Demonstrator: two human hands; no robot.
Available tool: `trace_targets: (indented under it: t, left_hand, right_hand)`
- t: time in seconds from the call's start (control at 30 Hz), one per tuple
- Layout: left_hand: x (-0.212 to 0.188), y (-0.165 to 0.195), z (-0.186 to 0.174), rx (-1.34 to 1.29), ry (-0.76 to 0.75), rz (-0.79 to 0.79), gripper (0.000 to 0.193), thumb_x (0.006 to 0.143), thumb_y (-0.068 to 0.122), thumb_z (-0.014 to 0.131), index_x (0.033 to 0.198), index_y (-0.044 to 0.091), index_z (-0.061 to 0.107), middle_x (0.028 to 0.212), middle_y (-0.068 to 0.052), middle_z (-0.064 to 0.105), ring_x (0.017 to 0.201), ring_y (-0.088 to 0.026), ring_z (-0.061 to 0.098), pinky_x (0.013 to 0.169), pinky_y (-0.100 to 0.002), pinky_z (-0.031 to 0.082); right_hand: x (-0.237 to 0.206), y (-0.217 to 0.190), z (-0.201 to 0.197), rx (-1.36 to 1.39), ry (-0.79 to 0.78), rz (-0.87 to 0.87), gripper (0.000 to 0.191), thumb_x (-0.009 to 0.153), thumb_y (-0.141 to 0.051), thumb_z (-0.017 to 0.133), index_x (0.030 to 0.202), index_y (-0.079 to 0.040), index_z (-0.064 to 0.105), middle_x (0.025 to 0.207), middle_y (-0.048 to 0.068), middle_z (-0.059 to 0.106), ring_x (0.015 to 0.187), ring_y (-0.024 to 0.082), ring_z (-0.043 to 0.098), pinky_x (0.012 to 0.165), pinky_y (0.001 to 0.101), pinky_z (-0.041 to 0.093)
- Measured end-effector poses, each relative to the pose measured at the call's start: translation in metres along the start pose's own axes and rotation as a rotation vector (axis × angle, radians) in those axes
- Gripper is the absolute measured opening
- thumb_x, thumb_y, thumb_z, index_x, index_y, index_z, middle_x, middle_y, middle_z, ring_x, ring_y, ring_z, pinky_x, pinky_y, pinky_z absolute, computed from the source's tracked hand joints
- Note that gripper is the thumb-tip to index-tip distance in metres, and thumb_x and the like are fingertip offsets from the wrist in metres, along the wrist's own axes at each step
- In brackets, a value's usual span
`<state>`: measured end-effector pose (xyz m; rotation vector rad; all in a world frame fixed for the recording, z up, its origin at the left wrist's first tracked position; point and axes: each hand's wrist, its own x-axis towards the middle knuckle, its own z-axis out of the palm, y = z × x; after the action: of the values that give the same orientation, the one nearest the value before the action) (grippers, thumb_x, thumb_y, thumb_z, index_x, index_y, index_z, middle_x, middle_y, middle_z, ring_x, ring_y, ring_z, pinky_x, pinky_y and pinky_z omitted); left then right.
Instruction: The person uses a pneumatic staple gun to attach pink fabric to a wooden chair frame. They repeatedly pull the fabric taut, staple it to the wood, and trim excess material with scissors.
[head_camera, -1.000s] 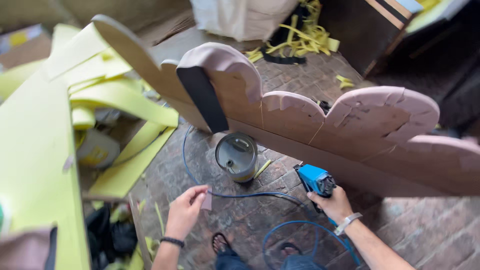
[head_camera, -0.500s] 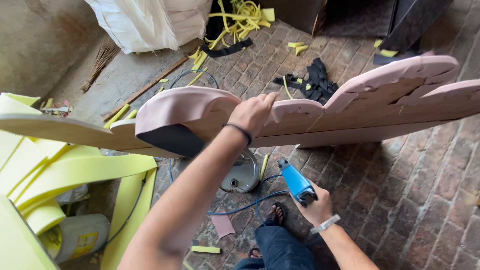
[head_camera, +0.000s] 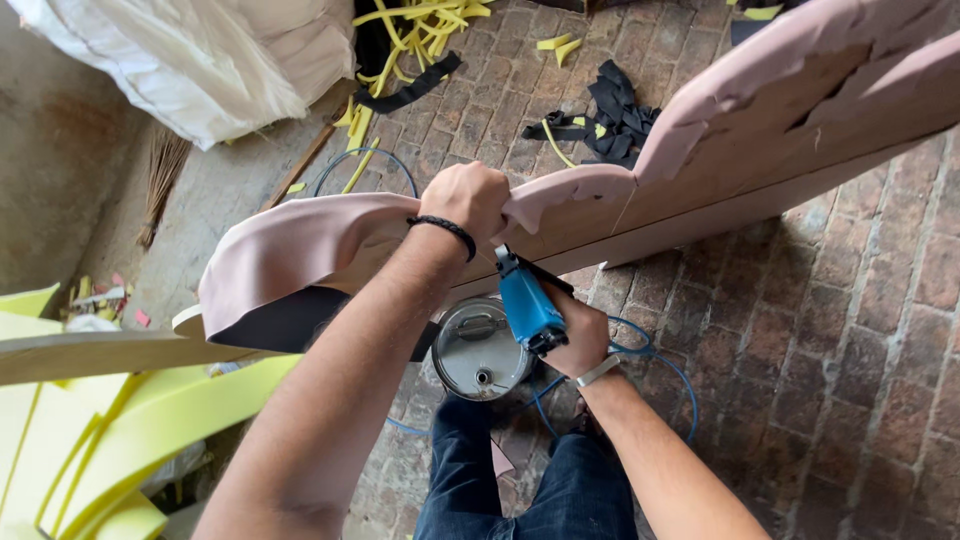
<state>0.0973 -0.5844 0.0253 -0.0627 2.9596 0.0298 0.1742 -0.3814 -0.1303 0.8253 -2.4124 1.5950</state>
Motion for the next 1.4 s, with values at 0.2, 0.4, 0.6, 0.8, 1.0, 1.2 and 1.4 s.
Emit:
trace_targets:
  t: [0.2, 0.4, 0.6, 0.8, 1.0, 1.2, 1.4]
  left_hand:
    - [0.016, -0.018, 0.002, 0.051, 0.001, 0.057, 0.020, 0.071, 0.027, 0.083, 0.083, 0.011, 0.080, 0.085, -0.017, 0.074, 0.084, -0.036, 0.073, 0.074, -0.045, 0.059]
    - [0.023, -0.018, 0.003, 0.097, 0.038, 0.083, 0.022, 0.075, 0.030, 0.081, 0.081, 0.009, 0.079, 0.082, -0.019, 0.074, 0.081, -0.036, 0.073, 0.073, -0.044, 0.059]
    - [0.021, -0.021, -0.006, 0.067, -0.056, 0.118, 0.024, 0.072, 0.033, 0.080, 0.082, 0.011, 0.080, 0.081, -0.019, 0.073, 0.079, -0.036, 0.073, 0.073, -0.045, 0.059]
    - [0.022, -0.017, -0.006, -0.047, -0.089, 0.076, 0.027, 0.088, 0.034, 0.067, 0.085, 0.009, 0.079, 0.082, -0.022, 0.073, 0.080, -0.039, 0.072, 0.079, -0.047, 0.057]
    - [0.023, -0.014, -0.012, 0.016, -0.161, 0.075, 0.032, 0.085, 0.039, 0.070, 0.086, 0.008, 0.079, 0.084, -0.021, 0.073, 0.082, -0.038, 0.072, 0.079, -0.047, 0.057]
    - [0.023, -0.007, -0.018, 0.051, -0.254, 0.003, 0.026, 0.082, 0.033, 0.074, 0.094, 0.011, 0.079, 0.085, -0.015, 0.075, 0.080, -0.031, 0.074, 0.079, -0.042, 0.060]
    - [0.033, -0.016, -0.013, 0.011, -0.195, 0.036, 0.023, 0.093, 0.033, 0.069, 0.098, 0.015, 0.081, 0.087, -0.014, 0.076, 0.081, -0.030, 0.073, 0.079, -0.043, 0.058]
  right_hand:
    - [0.024, 0.021, 0.045, -0.137, 0.055, 0.075, 0.045, 0.074, -0.027, 0.084, 0.116, -0.014, 0.073, 0.093, 0.018, 0.076, 0.082, 0.037, 0.074, 0.071, 0.0426, 0.061]
    - [0.010, 0.029, 0.061, -0.042, 0.123, 0.064, 0.048, 0.073, -0.027, 0.082, 0.117, -0.009, 0.072, 0.095, 0.018, 0.076, 0.078, 0.033, 0.076, 0.068, 0.0400, 0.062]
    - [0.009, 0.030, 0.081, -0.068, 0.167, 0.045, 0.046, 0.074, -0.027, 0.083, 0.115, -0.010, 0.070, 0.093, 0.017, 0.076, 0.079, 0.032, 0.076, 0.069, 0.0384, 0.062]
    - [-0.003, 0.029, 0.064, -0.011, 0.149, 0.171, 0.049, 0.078, -0.023, 0.081, 0.124, -0.010, 0.071, 0.090, 0.016, 0.078, 0.074, 0.027, 0.078, 0.065, 0.0356, 0.062]
    - [0.002, 0.022, 0.049, 0.080, 0.191, 0.103, 0.048, 0.080, -0.018, 0.077, 0.124, -0.003, 0.069, 0.089, 0.015, 0.078, 0.072, 0.022, 0.077, 0.061, 0.0326, 0.061]
    - [-0.006, 0.017, 0.049, 0.156, 0.213, 0.095, 0.046, 0.082, -0.015, 0.077, 0.124, 0.000, 0.068, 0.085, 0.013, 0.078, 0.066, 0.017, 0.076, 0.054, 0.0281, 0.061]
    - [-0.015, 0.019, 0.045, 0.091, 0.202, 0.130, 0.053, 0.079, -0.013, 0.077, 0.130, 0.001, 0.067, 0.083, 0.013, 0.077, 0.064, 0.017, 0.075, 0.054, 0.0286, 0.060]
